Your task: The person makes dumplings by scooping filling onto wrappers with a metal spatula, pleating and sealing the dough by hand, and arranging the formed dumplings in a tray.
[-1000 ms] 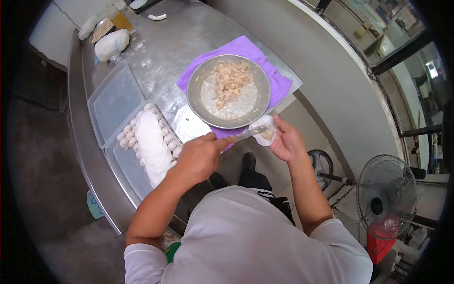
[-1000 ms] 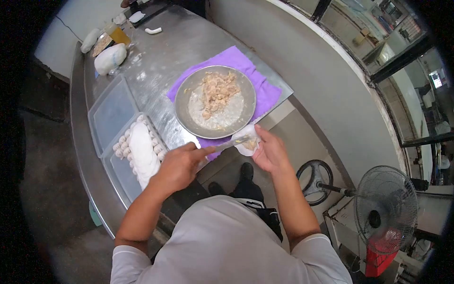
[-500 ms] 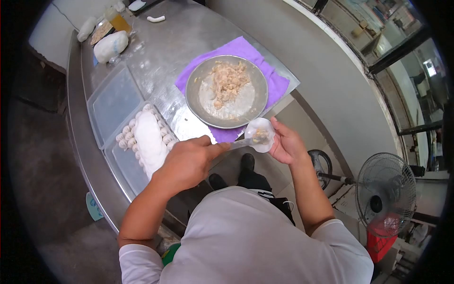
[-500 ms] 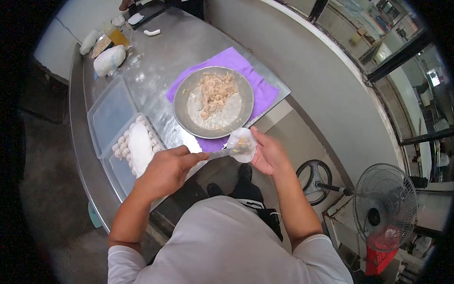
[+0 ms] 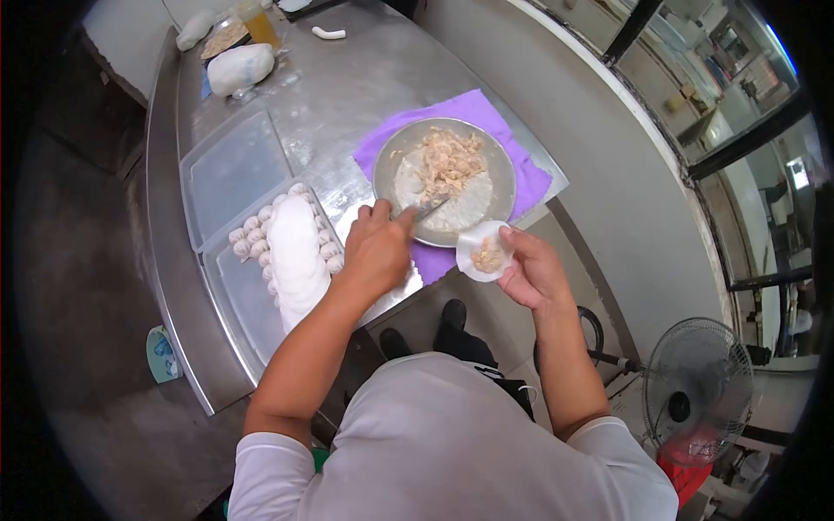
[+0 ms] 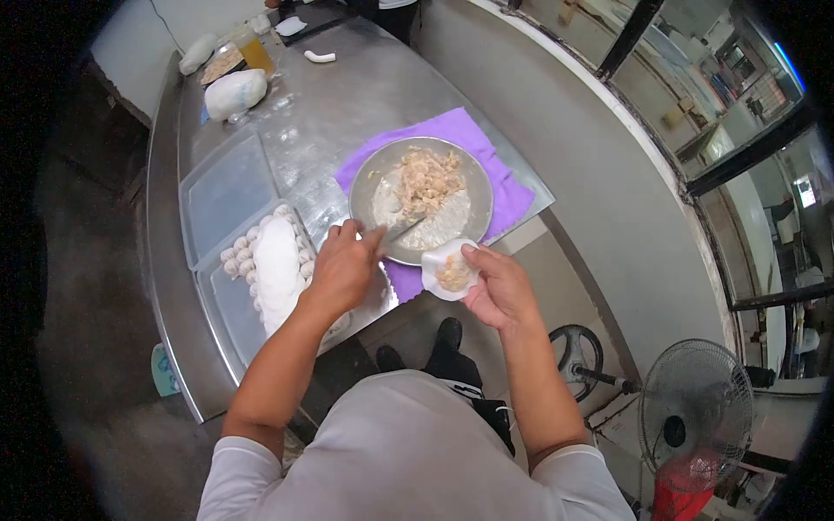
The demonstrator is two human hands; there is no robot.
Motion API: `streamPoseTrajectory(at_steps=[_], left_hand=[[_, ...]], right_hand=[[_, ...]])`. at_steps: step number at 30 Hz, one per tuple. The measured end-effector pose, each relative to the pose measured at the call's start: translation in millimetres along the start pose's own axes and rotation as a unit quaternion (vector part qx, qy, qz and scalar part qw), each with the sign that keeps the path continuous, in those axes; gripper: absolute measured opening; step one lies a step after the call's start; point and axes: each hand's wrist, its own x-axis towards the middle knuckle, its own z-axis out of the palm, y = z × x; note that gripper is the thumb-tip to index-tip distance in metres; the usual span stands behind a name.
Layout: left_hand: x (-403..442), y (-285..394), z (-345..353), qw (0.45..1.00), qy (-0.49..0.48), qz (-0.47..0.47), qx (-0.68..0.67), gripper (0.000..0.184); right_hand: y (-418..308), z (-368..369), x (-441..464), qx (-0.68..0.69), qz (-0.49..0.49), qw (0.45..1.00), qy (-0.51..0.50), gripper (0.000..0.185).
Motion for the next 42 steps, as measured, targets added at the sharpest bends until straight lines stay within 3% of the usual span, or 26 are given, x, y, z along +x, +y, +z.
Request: streamPoseTrajectory(at_steps=[1,2,3,4,5,6,9,11,12,14,15,17,18,19,20,21,22,24,30,34,36,40,42], left_hand=[[-6,4,-4,0.978,0.01,-0.007,-0.209,0.039],[-11,7,-6,0.912,0.021,-0.015,-0.409,0.043],[-12,12,-4,0.763,-0.065,-0.036,-0.642,0.046],[-15,14,-5,0.763,-0.057,-0.04,-0.642,0.046],[-17,14,-6,0.672,-0.088,-0.078,-0.732,0.042],[-20,12,-8,0.566,-0.116,-0.111,-0.808,0.038],[-36,-14,-18,0.501,-0.104,-0.145,-0.847,0.029],[-53,-23,-33,0.447,-0.091,-0.163,-0.875,0.028],[-64,-25,-42,0.447,-0.085,-0.165,-0.875,0.028],[-85,-28,-55,0.453,-0.092,-0.148,-0.874,0.035],[-95,-28,-53,0.452,-0.086,-0.149,-0.875,0.035],[-115,-26,-50,0.454,-0.016,-0.029,-0.89,0.045],[-123,-22,-48,0.455,-0.011,-0.031,-0.89,0.045],[-129,-16,-47,0.5,0.019,-0.033,-0.865,0.049],[-133,-13,-48,0.542,0.049,-0.037,-0.838,0.053],[-137,-10,-60,0.639,0.049,-0.106,-0.76,0.054],[-141,-9,-65,0.638,0.052,-0.108,-0.761,0.054],[-146,-10,-71,0.705,0.177,0.001,-0.687,0.049],[-163,-25,-73,0.737,0.303,0.057,-0.601,0.042],[-174,-28,-77,0.723,0.308,0.031,-0.617,0.042],[-179,-30,-73,0.715,0.31,0.036,-0.625,0.042],[-186,-36,-77,0.717,0.304,0.042,-0.625,0.042],[-188,-39,-83,0.744,0.286,0.064,-0.601,0.039]], right_hand=[[2,10,3,0.06,0.011,0.998,-0.028,0.039],[8,16,8,0.061,0.016,0.998,-0.03,0.039],[14,22,14,0.023,-0.002,0.999,-0.031,0.042],[18,29,19,-0.018,-0.021,0.999,-0.036,0.045],[21,36,20,-0.022,-0.016,0.999,-0.043,0.045],[23,46,18,-0.114,-0.033,0.992,-0.036,0.047],[32,73,2,-0.285,-0.089,0.952,-0.075,0.053],[47,71,0,-0.452,-0.199,0.863,-0.11,0.058],[51,75,-2,-0.453,-0.196,0.862,-0.116,0.058],[56,83,-7,-0.522,-0.261,0.803,-0.116,0.056],[59,84,-11,-0.514,-0.28,0.802,-0.119,0.053],[58,97,-22,-0.501,-0.259,0.811,-0.157,0.055],[57,106,-28,-0.487,-0.239,0.818,-0.191,0.057],[61,118,-34,-0.487,-0.237,0.818,-0.196,0.057],[67,131,-40,-0.389,-0.201,0.875,-0.205,0.061],[72,139,-43,-0.286,-0.162,0.921,-0.21,0.064],[74,140,-44,-0.287,-0.159,0.92,-0.213,0.064],[75,142,-44,-0.281,-0.153,0.913,-0.252,0.069],[87,168,-47,-0.247,-0.145,0.915,-0.285,0.067],[101,159,-39,-0.247,-0.169,0.91,-0.287,0.059],[106,150,-37,-0.303,-0.232,0.885,-0.265,0.044],[108,165,-43,-0.347,-0.241,0.873,-0.245,0.028],[112,188,-49,-0.206,-0.149,0.945,-0.206,0.02]])
